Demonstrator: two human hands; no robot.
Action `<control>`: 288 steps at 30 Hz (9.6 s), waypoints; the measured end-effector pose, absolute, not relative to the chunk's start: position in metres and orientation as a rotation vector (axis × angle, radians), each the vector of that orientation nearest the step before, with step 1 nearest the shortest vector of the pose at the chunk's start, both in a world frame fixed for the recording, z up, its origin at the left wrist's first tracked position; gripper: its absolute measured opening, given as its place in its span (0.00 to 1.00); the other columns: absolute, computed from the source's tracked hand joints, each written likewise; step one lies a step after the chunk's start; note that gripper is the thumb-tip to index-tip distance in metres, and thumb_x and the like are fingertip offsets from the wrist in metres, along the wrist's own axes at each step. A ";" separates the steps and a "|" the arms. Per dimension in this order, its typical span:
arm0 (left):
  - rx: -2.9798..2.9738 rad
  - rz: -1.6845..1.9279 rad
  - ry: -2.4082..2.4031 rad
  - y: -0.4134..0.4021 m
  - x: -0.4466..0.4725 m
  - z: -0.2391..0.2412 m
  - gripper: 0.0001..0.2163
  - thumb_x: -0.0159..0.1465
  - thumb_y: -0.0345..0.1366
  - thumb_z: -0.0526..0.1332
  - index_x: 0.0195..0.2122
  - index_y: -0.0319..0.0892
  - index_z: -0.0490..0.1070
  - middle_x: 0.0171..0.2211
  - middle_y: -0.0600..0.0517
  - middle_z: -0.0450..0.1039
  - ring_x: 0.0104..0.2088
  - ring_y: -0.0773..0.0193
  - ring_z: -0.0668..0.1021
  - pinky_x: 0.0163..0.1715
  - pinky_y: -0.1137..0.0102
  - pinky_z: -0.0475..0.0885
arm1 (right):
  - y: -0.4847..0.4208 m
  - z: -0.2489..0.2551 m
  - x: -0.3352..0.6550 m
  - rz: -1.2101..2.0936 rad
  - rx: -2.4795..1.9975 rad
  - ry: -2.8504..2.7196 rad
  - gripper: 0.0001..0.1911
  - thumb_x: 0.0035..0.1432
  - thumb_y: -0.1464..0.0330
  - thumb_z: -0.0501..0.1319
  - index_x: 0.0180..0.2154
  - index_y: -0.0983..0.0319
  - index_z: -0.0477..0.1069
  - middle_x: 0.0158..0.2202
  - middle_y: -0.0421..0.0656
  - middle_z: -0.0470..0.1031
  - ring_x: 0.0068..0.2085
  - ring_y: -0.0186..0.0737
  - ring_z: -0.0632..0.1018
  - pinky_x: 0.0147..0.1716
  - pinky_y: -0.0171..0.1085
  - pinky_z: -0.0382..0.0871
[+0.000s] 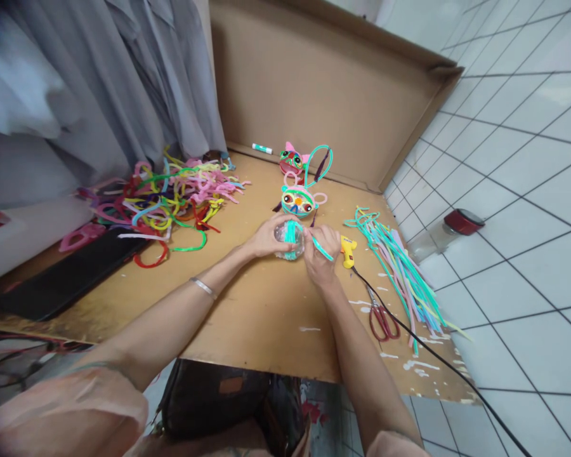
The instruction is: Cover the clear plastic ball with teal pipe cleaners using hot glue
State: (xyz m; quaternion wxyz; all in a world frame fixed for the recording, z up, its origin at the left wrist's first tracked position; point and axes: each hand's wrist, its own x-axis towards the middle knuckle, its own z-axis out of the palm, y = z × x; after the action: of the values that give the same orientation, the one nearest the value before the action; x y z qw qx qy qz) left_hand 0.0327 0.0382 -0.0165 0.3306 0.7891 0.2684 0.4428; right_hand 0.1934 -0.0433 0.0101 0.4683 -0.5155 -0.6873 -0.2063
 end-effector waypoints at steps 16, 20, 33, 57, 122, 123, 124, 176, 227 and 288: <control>2.013 1.148 0.708 0.038 0.032 -0.016 0.28 0.46 0.37 0.70 0.51 0.41 0.72 0.50 0.47 0.72 0.53 0.51 0.74 0.57 0.58 0.69 | -0.044 0.008 0.191 -0.608 -1.086 -1.805 0.14 0.68 0.65 0.55 0.29 0.59 0.71 0.35 0.43 0.79 0.37 0.39 0.76 0.39 0.42 0.61; 2.027 1.150 0.707 0.037 0.032 -0.016 0.29 0.46 0.37 0.70 0.51 0.40 0.72 0.50 0.46 0.71 0.53 0.51 0.74 0.57 0.58 0.69 | -0.045 0.007 0.189 -0.592 -1.093 -1.826 0.14 0.68 0.66 0.54 0.29 0.59 0.70 0.34 0.42 0.81 0.39 0.39 0.78 0.42 0.42 0.61; 2.049 1.170 0.696 0.037 0.033 -0.015 0.28 0.46 0.36 0.69 0.50 0.41 0.72 0.50 0.46 0.71 0.53 0.52 0.75 0.57 0.58 0.69 | -0.045 0.004 0.187 -0.551 -1.037 -1.824 0.11 0.66 0.68 0.56 0.30 0.59 0.70 0.34 0.43 0.81 0.40 0.40 0.78 0.42 0.43 0.61; 2.133 1.170 0.634 0.038 0.033 -0.017 0.26 0.49 0.39 0.69 0.50 0.43 0.72 0.49 0.47 0.71 0.52 0.53 0.75 0.57 0.58 0.70 | -0.047 0.002 0.181 -0.664 -1.011 -1.851 0.07 0.64 0.70 0.57 0.31 0.59 0.68 0.32 0.42 0.79 0.38 0.41 0.76 0.43 0.43 0.60; 2.048 1.116 0.421 0.040 0.033 -0.013 0.20 0.55 0.39 0.67 0.49 0.43 0.71 0.51 0.46 0.70 0.55 0.52 0.73 0.60 0.56 0.65 | -0.042 -0.015 0.183 -0.410 -0.991 -1.642 0.05 0.63 0.69 0.58 0.34 0.59 0.71 0.37 0.46 0.74 0.39 0.42 0.77 0.41 0.44 0.74; 2.067 1.128 0.414 0.041 0.032 -0.015 0.20 0.55 0.40 0.67 0.49 0.43 0.72 0.51 0.45 0.70 0.57 0.51 0.72 0.61 0.55 0.64 | -0.042 -0.015 0.184 -0.413 -0.980 -1.647 0.04 0.62 0.69 0.58 0.34 0.59 0.71 0.37 0.46 0.74 0.39 0.42 0.77 0.40 0.44 0.74; 2.088 1.139 0.411 0.042 0.032 -0.015 0.21 0.56 0.42 0.67 0.50 0.42 0.72 0.53 0.44 0.69 0.58 0.50 0.71 0.62 0.54 0.63 | -0.042 -0.015 0.184 -0.414 -0.968 -1.651 0.04 0.62 0.69 0.59 0.34 0.59 0.71 0.37 0.46 0.74 0.39 0.42 0.76 0.40 0.44 0.74; 1.940 0.971 0.573 0.022 0.037 -0.004 0.34 0.43 0.38 0.74 0.52 0.41 0.68 0.48 0.47 0.71 0.47 0.55 0.75 0.50 0.61 0.72 | -0.043 0.003 0.186 0.018 -1.138 -1.397 0.18 0.61 0.57 0.60 0.22 0.58 0.68 0.24 0.40 0.74 0.32 0.40 0.75 0.34 0.40 0.70; 1.707 1.080 0.545 0.023 0.048 -0.022 0.34 0.44 0.41 0.74 0.52 0.41 0.67 0.47 0.48 0.72 0.46 0.58 0.76 0.47 0.65 0.72 | -0.044 -0.004 0.185 -0.009 -1.103 -1.394 0.08 0.61 0.66 0.58 0.34 0.60 0.76 0.33 0.42 0.76 0.38 0.39 0.76 0.40 0.40 0.71; 1.439 0.996 0.524 0.022 0.051 -0.021 0.36 0.41 0.37 0.76 0.52 0.41 0.67 0.46 0.49 0.73 0.43 0.59 0.76 0.44 0.67 0.71 | 0.157 0.144 0.228 0.403 -1.410 -1.257 0.03 0.40 0.72 0.60 0.24 0.62 0.70 0.22 0.35 0.71 0.25 0.29 0.68 0.26 0.30 0.64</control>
State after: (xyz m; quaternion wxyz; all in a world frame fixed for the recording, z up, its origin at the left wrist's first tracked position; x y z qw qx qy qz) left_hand 0.0508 0.0216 -0.0210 0.6111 0.6236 0.2270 0.4315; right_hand 0.2284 0.1573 0.1443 0.5688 -0.6006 -0.5352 0.1714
